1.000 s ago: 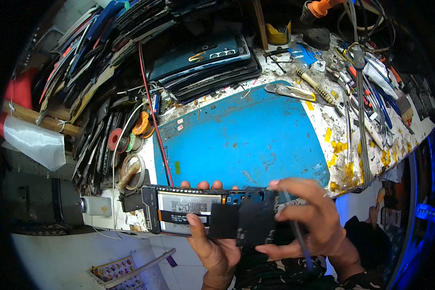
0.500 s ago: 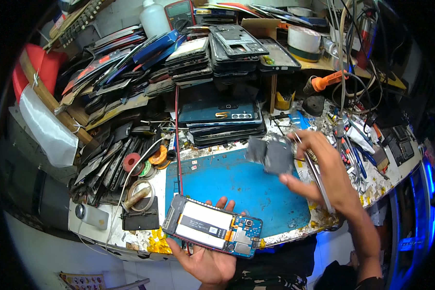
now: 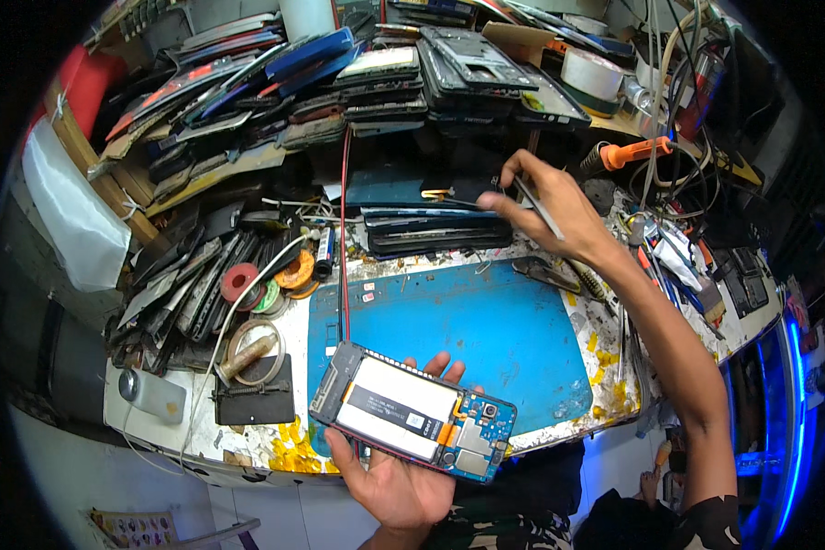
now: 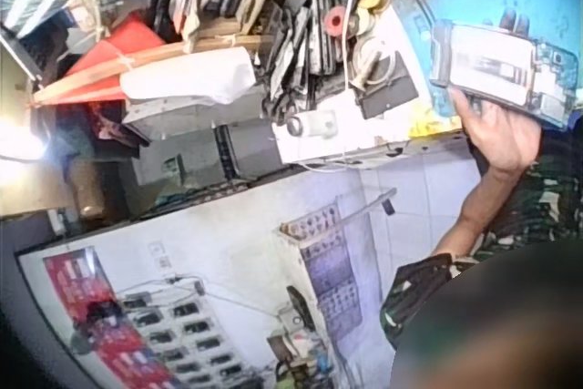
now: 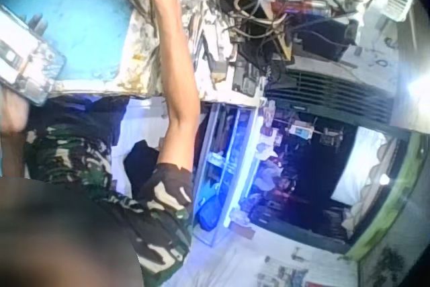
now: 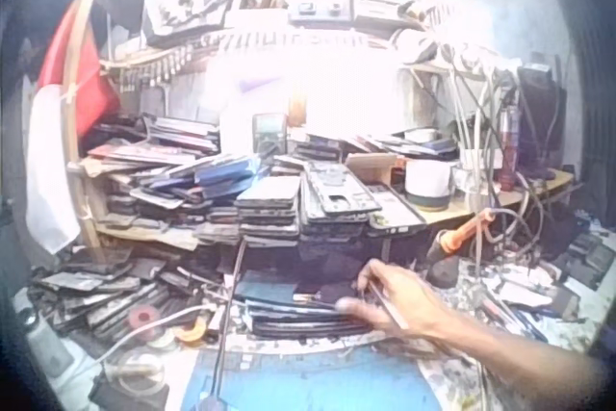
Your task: The person disassembles a smartphone by removing screws and prying open the back cover. They remove the battery and other internal components, then place a new battery into the phone and begin reassembly.
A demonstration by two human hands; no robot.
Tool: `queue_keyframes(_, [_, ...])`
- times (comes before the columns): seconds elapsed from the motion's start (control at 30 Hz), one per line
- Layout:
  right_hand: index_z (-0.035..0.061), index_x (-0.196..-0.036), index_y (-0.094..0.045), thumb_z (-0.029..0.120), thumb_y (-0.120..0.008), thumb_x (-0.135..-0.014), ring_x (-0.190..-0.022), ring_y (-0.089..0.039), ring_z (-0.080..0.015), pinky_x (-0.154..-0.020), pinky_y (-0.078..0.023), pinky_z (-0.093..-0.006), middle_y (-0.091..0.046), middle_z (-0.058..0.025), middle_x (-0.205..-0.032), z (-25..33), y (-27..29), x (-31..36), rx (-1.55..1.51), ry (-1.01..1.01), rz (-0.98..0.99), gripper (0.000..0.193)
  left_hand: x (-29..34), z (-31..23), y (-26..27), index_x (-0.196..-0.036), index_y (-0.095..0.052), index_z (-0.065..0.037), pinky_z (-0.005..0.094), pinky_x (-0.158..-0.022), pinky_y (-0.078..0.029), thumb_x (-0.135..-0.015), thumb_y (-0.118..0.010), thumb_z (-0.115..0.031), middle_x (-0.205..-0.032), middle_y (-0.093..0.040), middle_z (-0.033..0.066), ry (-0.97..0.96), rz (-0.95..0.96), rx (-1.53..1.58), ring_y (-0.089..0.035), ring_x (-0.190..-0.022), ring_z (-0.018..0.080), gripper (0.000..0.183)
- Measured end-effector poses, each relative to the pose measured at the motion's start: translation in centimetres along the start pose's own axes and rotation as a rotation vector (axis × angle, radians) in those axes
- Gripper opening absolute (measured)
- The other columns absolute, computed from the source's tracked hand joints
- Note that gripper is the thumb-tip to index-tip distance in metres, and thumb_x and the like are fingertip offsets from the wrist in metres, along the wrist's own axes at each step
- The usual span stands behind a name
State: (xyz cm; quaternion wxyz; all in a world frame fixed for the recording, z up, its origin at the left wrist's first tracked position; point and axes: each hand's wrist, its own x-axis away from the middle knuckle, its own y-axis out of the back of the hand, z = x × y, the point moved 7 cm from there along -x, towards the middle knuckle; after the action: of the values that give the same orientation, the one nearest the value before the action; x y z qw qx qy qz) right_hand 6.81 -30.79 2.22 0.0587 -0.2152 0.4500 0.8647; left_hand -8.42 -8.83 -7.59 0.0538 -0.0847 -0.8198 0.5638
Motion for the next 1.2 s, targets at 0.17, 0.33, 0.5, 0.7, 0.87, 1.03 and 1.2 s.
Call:
queue_keyframes(0.17, [0.0008,-0.099,-0.058,0.032,-0.051,-0.099,-0.062,-0.063,-0.0312,-0.061,-0.049,-0.0416,-0.066,-0.0173,-0.076,0.8,2.8,3.1,-0.051,0.008,-0.208,0.032,-0.5,-0.2,-0.6,-0.145,-0.021,-0.001,0.0583,-0.111,-0.028,-0.095,-0.041,-0.048,-0.143,-0.032,0.0289,-0.011,0.061,-0.110,-0.033,-0.136,0.0405,0.071])
queue_keyframes(0.33, [0.0060,-0.101,-0.059,0.019,-0.060,-0.090,-0.089,-0.059,-0.0298,-0.078,-0.047,-0.0407,-0.060,-0.0115,-0.091,1.7,1.3,9.6,0.400,0.200,0.206,0.017,-0.4,-0.2,-0.6,-0.145,-0.019,0.000,0.0598,-0.112,-0.028,-0.086,-0.045,-0.015,-0.143,-0.032,0.0286,-0.003,-0.063,-0.207,-0.033,-0.137,0.0402,0.066])
queue_keyframes(0.5, [0.0069,-0.104,-0.059,0.005,-0.057,-0.081,-0.100,-0.053,-0.0270,-0.084,-0.046,-0.0377,-0.054,-0.0095,-0.100,0.2,1.3,12.4,0.633,0.236,0.250,0.023,-0.6,0.2,-0.9,-0.145,-0.018,0.000,0.0584,-0.113,-0.028,-0.083,-0.045,-0.008,-0.144,-0.031,0.0281,0.013,-0.128,-0.244,-0.031,-0.138,0.0397,0.068])
queue_keyframes(0.7, [0.0066,-0.120,-0.059,0.001,-0.058,-0.081,-0.101,-0.057,-0.0264,-0.082,-0.049,-0.0352,-0.057,-0.0124,-0.108,1.2,2.6,12.6,0.656,0.211,0.187,0.039,-0.5,0.4,-1.6,-0.145,-0.018,-0.002,0.0582,-0.113,-0.029,-0.083,-0.045,-0.008,-0.145,-0.031,0.0257,-0.019,-0.137,-0.263,-0.032,-0.138,0.0379,0.068])
queue_keyframes(0.87, [0.0078,-0.139,-0.037,0.001,-0.066,-0.084,-0.080,-0.064,-0.0167,-0.074,-0.051,-0.0278,-0.064,-0.0123,-0.091,3.1,1.8,16.3,-0.604,-0.341,0.084,0.062,-0.6,0.3,-2.0,-0.146,-0.018,-0.003,0.0571,-0.114,-0.028,-0.084,-0.045,-0.007,-0.146,-0.030,0.0247,-0.115,-0.144,-0.250,-0.031,-0.138,0.0372,0.068])
queue_keyframes(1.03, [0.0110,-0.149,-0.007,0.001,-0.070,-0.085,-0.086,-0.061,-0.0122,-0.077,-0.051,-0.0248,-0.062,-0.0139,-0.099,8.1,-4.7,20.5,-1.329,-0.577,0.337,0.091,-0.7,0.5,-2.4,-0.148,-0.014,-0.005,0.0559,-0.113,-0.027,-0.088,-0.045,-0.013,-0.148,-0.027,0.0252,-0.206,-0.112,-0.425,-0.028,-0.140,0.0380,0.068])
queue_keyframes(1.2, [0.0101,-0.148,-0.008,-0.003,-0.066,-0.087,-0.090,-0.061,-0.0126,-0.079,-0.052,-0.0262,-0.061,-0.0119,-0.097,7.7,-5.3,20.2,-1.451,-0.641,0.186,0.086,-0.8,0.8,-3.1,-0.153,-0.008,-0.012,0.0589,-0.114,-0.017,-0.082,-0.050,-0.073,-0.153,-0.016,0.0283,-0.270,0.008,-0.553,-0.018,-0.142,0.0433,0.103])
